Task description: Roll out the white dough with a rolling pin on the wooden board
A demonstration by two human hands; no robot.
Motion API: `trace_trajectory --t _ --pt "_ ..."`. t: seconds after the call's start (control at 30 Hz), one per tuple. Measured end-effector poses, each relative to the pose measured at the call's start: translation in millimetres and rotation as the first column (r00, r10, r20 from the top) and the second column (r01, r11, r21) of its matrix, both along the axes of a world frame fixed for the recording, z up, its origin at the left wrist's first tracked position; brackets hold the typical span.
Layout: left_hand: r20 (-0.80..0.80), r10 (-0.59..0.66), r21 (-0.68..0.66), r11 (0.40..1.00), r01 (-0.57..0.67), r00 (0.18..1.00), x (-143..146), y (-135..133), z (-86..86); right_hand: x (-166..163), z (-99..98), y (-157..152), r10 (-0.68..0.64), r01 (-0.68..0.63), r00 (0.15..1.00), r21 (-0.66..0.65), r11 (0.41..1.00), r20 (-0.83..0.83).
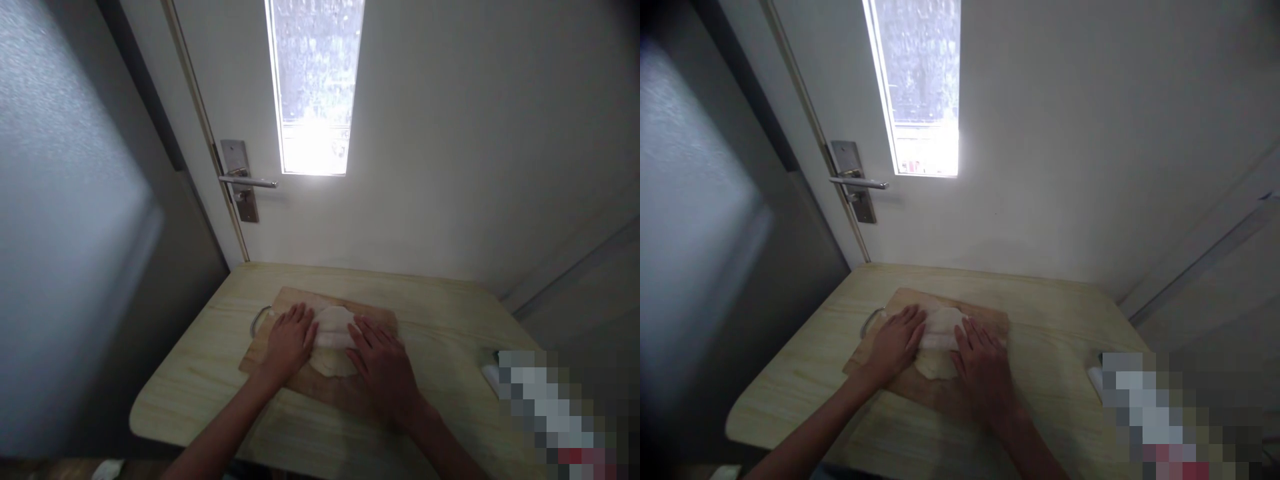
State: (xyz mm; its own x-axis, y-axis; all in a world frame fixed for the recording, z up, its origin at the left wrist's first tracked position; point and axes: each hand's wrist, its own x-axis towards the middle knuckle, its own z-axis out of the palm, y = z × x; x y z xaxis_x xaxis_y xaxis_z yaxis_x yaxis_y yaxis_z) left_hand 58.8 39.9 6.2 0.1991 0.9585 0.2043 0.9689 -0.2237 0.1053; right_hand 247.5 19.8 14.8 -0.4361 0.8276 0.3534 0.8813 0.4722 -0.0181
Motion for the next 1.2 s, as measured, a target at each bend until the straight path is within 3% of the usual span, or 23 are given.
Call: trace_trajectory --t 0.13,0.57,1.2 --pt "-0.009 0.064 0.015 0.998 -0.063 0.998 3 15 -2.9 -1 1.2 7 -0.010 0.011 0.999 -0.013 1.000 0.045" --pt "-0.021 0.090 0.017 0.996 -0.090 0.996 5 35 -6.1 -5 5.2 57 -0.016 0.047 0.981 -0.157 0.987 0.195" --pt "0.074 0.087 0.007 0.996 -0.088 0.993 5 68 7.3 -5 3.3 102 0.009 0.067 0.982 -0.386 0.920 0.191"
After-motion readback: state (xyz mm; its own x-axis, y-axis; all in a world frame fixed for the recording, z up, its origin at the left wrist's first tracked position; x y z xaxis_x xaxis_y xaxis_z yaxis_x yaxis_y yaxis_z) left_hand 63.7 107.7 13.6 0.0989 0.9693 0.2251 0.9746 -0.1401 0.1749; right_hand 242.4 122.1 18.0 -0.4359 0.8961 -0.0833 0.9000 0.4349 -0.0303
